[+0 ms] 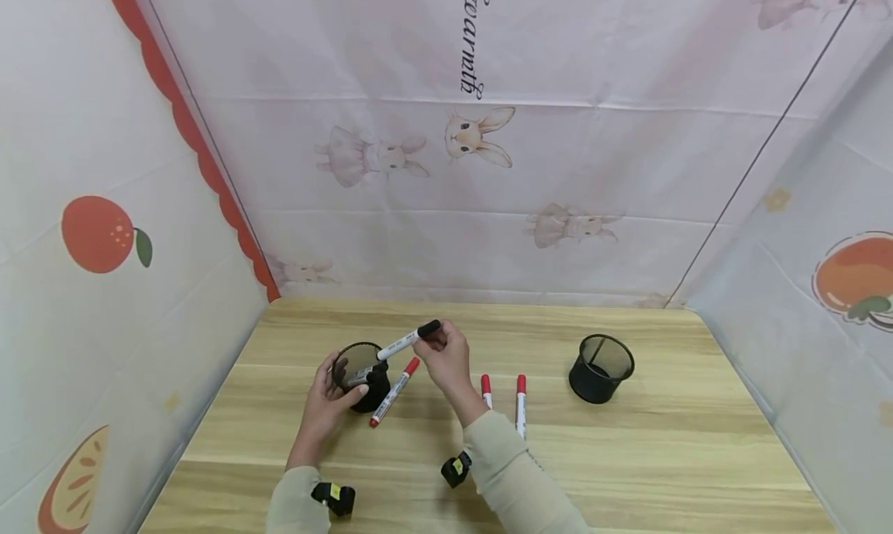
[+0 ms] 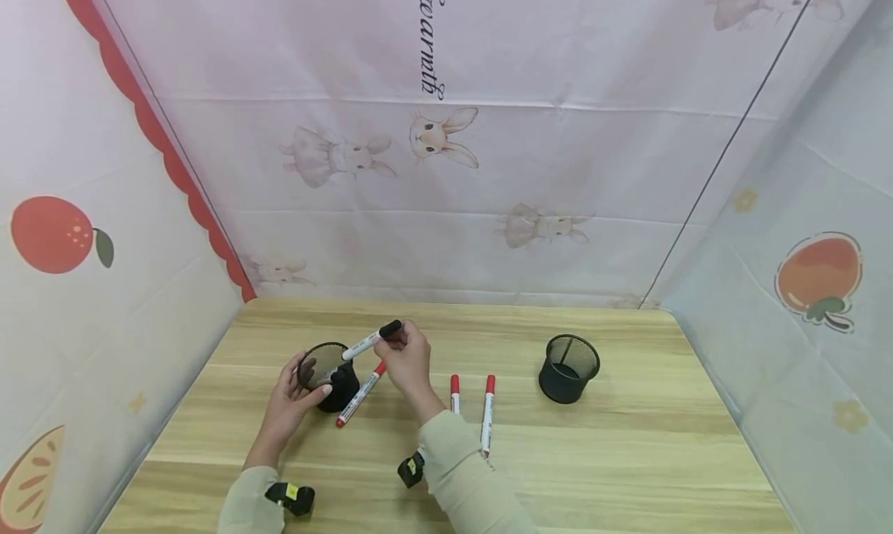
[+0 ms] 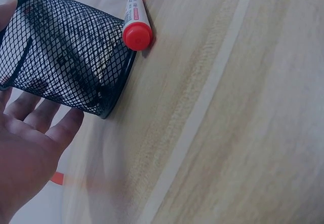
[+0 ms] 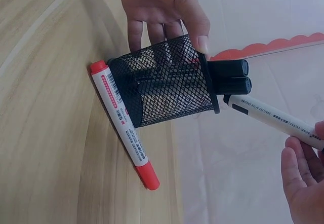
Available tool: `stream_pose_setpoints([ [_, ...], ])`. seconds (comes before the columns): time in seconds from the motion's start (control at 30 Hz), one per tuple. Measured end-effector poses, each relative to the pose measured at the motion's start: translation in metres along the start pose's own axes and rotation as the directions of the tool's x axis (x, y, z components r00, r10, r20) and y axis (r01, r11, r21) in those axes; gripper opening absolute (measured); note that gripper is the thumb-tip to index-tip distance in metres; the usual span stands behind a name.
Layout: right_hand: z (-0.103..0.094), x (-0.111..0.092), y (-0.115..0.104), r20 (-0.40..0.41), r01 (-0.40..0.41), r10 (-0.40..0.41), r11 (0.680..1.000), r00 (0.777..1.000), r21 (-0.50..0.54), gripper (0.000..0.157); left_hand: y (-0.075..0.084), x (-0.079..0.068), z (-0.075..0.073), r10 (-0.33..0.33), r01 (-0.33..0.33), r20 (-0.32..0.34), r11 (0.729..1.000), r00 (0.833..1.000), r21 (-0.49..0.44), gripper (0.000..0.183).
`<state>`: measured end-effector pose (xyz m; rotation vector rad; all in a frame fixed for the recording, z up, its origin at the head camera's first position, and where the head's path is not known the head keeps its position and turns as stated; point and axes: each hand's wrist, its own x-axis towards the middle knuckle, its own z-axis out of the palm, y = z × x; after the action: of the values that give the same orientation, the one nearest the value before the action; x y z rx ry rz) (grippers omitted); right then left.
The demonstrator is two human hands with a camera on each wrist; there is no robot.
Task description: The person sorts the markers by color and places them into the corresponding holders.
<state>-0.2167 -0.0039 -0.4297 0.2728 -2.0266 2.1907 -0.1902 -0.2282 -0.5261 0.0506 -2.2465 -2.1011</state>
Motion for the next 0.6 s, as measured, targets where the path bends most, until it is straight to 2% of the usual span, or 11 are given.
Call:
stream_pose_setpoints([
  [0.27, 0.003, -0.001, -0.001, 0.024, 0.034, -0.033, 0.997, 0.999, -0.069, 0.018, -0.012, 0.003, -0.002, 0.018, -0.017, -0.011, 0.998, 1.000, 0.053, 0.083],
  [0.6, 0.004, -0.002, 0.003, 0.092, 0.018, -0.011, 0.997, 0.996, -0.074, 0.021, -0.012, 0.003, -0.003, 0.010, -0.010, -0.010, 0.999, 1.000, 0.050, 0.083],
])
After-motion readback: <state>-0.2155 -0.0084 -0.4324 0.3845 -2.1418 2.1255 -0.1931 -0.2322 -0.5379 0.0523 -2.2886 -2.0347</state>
